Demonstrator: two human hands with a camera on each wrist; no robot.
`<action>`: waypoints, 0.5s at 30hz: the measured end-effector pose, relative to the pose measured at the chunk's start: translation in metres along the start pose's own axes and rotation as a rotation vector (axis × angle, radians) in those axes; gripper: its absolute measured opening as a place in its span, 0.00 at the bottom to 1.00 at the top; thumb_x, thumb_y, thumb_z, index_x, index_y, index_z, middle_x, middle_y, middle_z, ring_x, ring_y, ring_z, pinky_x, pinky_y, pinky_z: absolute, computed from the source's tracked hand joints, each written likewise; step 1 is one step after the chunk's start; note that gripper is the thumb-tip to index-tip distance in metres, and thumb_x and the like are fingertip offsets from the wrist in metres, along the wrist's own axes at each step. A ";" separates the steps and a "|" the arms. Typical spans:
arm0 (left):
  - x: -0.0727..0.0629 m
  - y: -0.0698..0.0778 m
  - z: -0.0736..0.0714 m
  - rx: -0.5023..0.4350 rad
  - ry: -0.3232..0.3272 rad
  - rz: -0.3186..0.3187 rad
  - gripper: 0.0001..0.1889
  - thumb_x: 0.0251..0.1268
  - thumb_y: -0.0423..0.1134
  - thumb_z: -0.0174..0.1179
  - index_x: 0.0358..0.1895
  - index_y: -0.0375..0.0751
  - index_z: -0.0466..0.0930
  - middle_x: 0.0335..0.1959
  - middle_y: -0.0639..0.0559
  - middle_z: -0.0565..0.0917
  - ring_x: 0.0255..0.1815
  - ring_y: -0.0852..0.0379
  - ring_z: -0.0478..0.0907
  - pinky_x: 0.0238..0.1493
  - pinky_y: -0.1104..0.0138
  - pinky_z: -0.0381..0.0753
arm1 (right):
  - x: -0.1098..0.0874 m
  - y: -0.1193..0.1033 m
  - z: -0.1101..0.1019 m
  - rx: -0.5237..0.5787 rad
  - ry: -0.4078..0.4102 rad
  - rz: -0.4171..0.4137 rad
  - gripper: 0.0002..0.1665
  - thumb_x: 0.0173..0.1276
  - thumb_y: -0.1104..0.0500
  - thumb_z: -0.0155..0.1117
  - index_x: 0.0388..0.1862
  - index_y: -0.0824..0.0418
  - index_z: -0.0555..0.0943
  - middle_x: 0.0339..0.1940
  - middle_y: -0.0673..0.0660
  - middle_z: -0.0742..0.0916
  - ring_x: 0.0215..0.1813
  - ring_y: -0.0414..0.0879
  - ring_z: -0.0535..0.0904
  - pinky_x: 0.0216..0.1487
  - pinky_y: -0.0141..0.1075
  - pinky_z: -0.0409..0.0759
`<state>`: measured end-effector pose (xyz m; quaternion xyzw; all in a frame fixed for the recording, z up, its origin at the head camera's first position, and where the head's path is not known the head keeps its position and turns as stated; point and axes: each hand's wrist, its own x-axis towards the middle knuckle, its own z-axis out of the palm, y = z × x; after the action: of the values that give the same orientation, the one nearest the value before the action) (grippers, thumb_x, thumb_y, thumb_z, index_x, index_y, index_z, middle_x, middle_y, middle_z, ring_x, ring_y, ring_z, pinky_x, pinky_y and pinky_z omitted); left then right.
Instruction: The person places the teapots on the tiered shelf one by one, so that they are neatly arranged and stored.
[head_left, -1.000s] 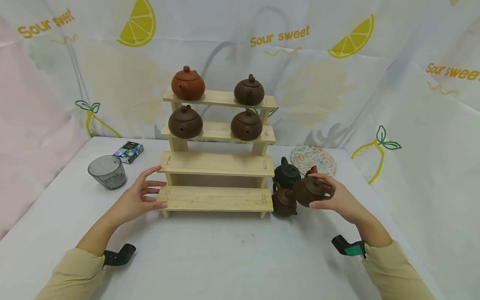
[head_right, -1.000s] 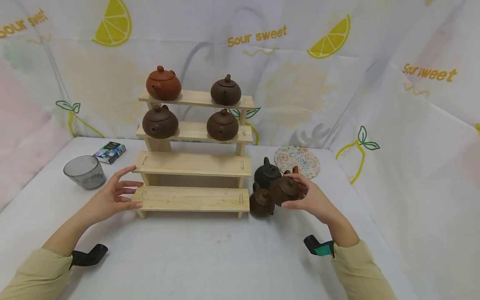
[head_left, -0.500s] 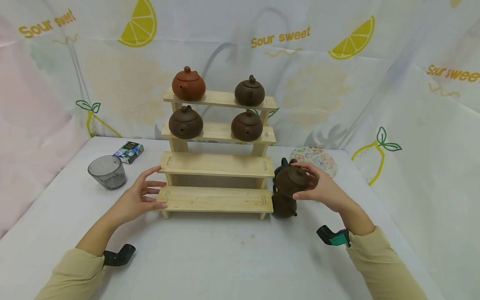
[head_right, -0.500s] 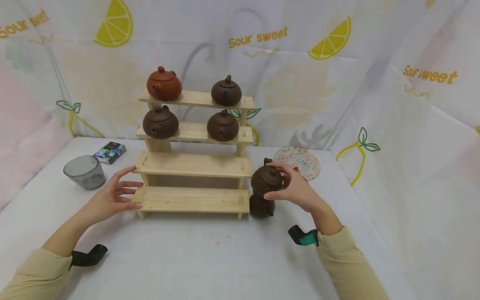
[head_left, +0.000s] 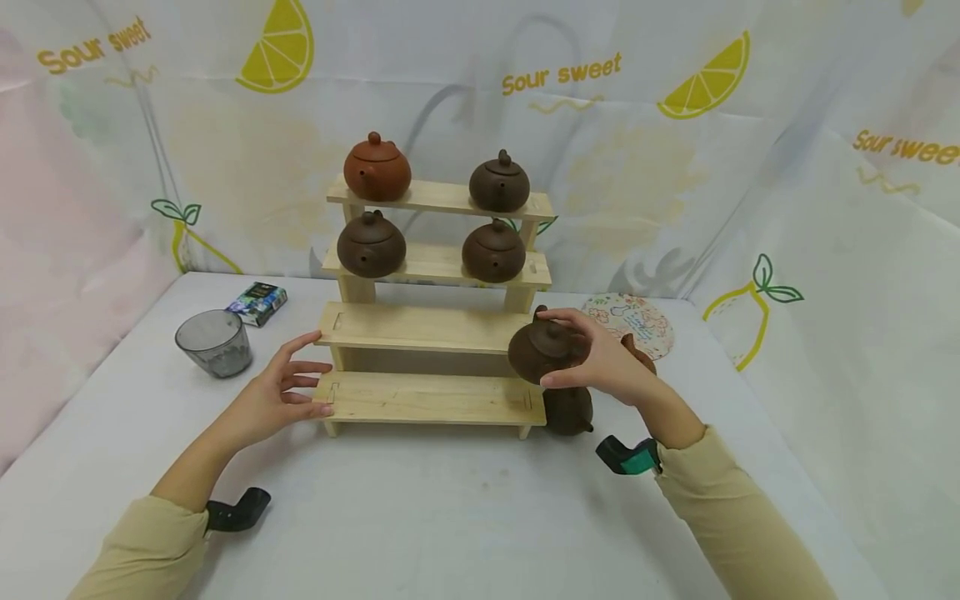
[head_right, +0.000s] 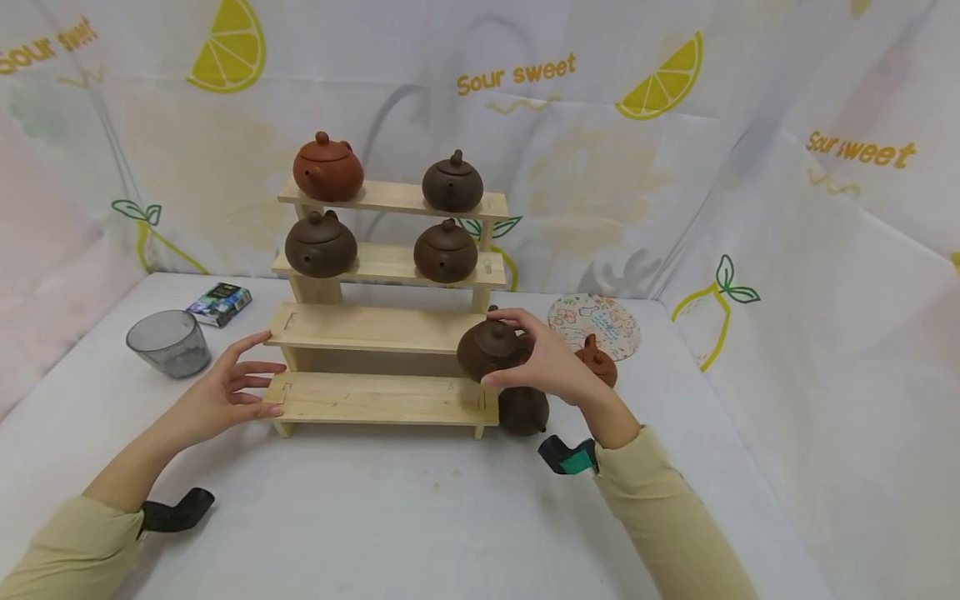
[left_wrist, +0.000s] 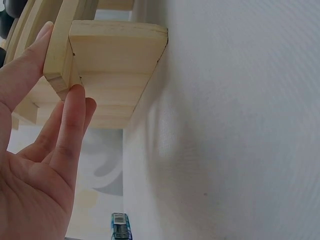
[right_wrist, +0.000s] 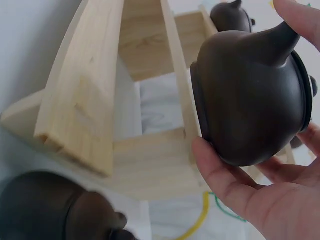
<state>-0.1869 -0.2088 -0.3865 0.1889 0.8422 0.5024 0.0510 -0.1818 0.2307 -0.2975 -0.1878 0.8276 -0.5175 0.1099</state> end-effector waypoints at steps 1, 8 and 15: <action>0.000 0.000 0.000 -0.001 0.000 0.000 0.53 0.49 0.37 0.72 0.74 0.55 0.42 0.57 0.33 0.72 0.53 0.38 0.72 0.42 0.72 0.77 | 0.002 -0.002 0.001 0.000 -0.001 -0.006 0.46 0.49 0.59 0.76 0.67 0.52 0.65 0.64 0.54 0.68 0.62 0.53 0.65 0.51 0.44 0.74; 0.000 -0.001 0.000 0.006 0.005 0.006 0.53 0.48 0.37 0.72 0.73 0.56 0.43 0.57 0.33 0.72 0.53 0.39 0.72 0.42 0.72 0.77 | 0.018 -0.012 0.013 0.013 -0.029 -0.042 0.46 0.48 0.59 0.77 0.66 0.54 0.66 0.60 0.56 0.71 0.55 0.52 0.71 0.44 0.41 0.78; -0.001 0.000 0.000 0.005 0.003 0.008 0.53 0.49 0.37 0.72 0.73 0.56 0.43 0.57 0.33 0.72 0.53 0.39 0.72 0.42 0.72 0.77 | 0.037 -0.019 0.029 0.043 -0.081 -0.093 0.46 0.48 0.57 0.77 0.66 0.54 0.66 0.58 0.54 0.72 0.57 0.50 0.70 0.52 0.43 0.75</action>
<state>-0.1864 -0.2094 -0.3863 0.1916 0.8428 0.5008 0.0471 -0.2003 0.1835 -0.2925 -0.2443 0.8016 -0.5315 0.1231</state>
